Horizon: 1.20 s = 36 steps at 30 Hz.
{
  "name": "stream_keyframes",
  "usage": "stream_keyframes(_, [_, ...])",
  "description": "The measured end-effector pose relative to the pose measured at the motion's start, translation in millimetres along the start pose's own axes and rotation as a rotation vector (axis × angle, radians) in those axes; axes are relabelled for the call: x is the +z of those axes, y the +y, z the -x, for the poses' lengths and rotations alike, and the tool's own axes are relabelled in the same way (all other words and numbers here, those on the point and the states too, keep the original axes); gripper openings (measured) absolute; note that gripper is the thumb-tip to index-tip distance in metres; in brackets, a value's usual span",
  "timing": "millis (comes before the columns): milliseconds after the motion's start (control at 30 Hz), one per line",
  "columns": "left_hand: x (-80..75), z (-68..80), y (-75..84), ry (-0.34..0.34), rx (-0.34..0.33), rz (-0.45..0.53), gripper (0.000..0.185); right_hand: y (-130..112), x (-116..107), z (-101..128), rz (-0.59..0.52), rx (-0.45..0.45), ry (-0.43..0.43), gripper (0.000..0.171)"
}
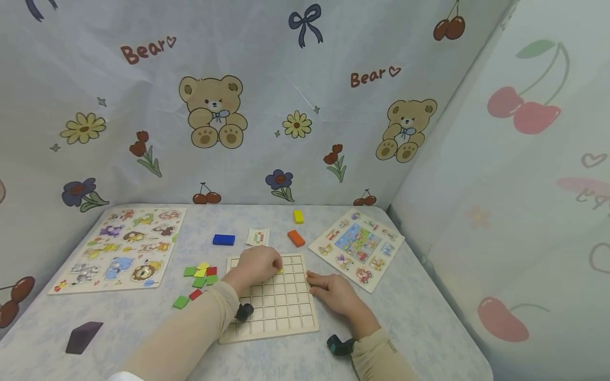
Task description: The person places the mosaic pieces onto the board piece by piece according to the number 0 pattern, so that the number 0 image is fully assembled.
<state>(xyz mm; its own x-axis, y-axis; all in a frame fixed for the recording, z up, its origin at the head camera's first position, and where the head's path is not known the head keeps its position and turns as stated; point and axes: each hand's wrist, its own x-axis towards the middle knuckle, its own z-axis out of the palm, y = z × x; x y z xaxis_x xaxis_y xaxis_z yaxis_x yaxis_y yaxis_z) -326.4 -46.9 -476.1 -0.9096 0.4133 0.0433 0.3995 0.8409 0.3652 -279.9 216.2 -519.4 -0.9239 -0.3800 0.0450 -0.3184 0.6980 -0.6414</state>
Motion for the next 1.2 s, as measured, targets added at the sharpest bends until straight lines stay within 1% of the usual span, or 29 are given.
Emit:
stream_keyframes(67, [-1.6, 4.1, -0.8, 0.025, -0.02, 0.011, 0.009, 0, 2, 0, -0.003, 0.008, 0.001, 0.034])
stream_keyframes(133, [-6.6, 12.1, -3.4, 0.056, -0.052, 0.032, 0.012, 0, 3, -1, -0.002, 0.014, 0.0, 0.035])
stream_keyframes(233, [-22.2, 32.0, -14.1, 0.106, -0.115, 0.092, 0.021, 0, 5, -2, 0.007, 0.007, 0.003, 0.035])
stream_keyframes(300, [-36.1, 48.4, -27.1, 0.144, -0.163, 0.131, 0.027, 0, 5, -2, 0.013, -0.001, 0.008, 0.035])
stream_keyframes(400, [-57.0, 72.7, -52.2, 0.197, -0.244, 0.171, 0.032, 1, 4, -1, 0.014, 0.001, 0.019, 0.035])
stream_keyframes(433, [-62.5, 80.2, -61.3, 0.212, -0.272, 0.178, 0.034, 2, 3, -1, 0.017, 0.001, 0.023, 0.036])
stream_keyframes(500, [-68.5, 93.2, -79.7, 0.233, -0.319, 0.199, 0.039, 3, 2, 1, 0.016, 0.007, 0.029, 0.036])
stream_keyframes(533, [-68.5, 98.9, -88.8, 0.241, -0.338, 0.206, 0.042, 4, 1, 1, 0.019, 0.008, 0.033, 0.036])
stream_keyframes(600, [-63.5, 109.1, -106.3, 0.255, -0.375, 0.232, 0.047, 5, 0, 3, 0.022, 0.004, 0.039, 0.036])
stream_keyframes(700, [-48.3, 121.6, -128.9, 0.26, -0.428, 0.289, 0.05, 7, -1, 3, 0.031, -0.006, 0.037, 0.036])
stream_keyframes(800, [-34.5, 129.2, -144.7, 0.261, -0.456, 0.313, 0.049, 6, 0, 1, 0.031, -0.014, 0.024, 0.035])
stream_keyframes(867, [-28.8, 131.8, -150.5, 0.253, -0.454, 0.324, 0.05, 5, 1, 0, 0.027, -0.014, 0.017, 0.035])
stream_keyframes(967, [-24.4, 133.3, -154.4, 0.239, -0.427, 0.283, 0.053, 4, 3, -1, 0.023, -0.01, 0.016, 0.035])
stream_keyframes(1067, [-21.6, 133.7, -154.9, 0.225, -0.405, 0.236, 0.054, 4, 4, -1, 0.021, -0.007, 0.017, 0.035])
stream_keyframes(1133, [-20.4, 133.8, -154.2, 0.232, -0.395, 0.206, 0.053, 5, 4, -2, 0.022, -0.01, 0.018, 0.035])
stream_keyframes(1200, [-19.5, 134.0, -154.1, 0.243, -0.398, 0.2, 0.051, 5, 4, -2, 0.022, -0.017, 0.018, 0.035])
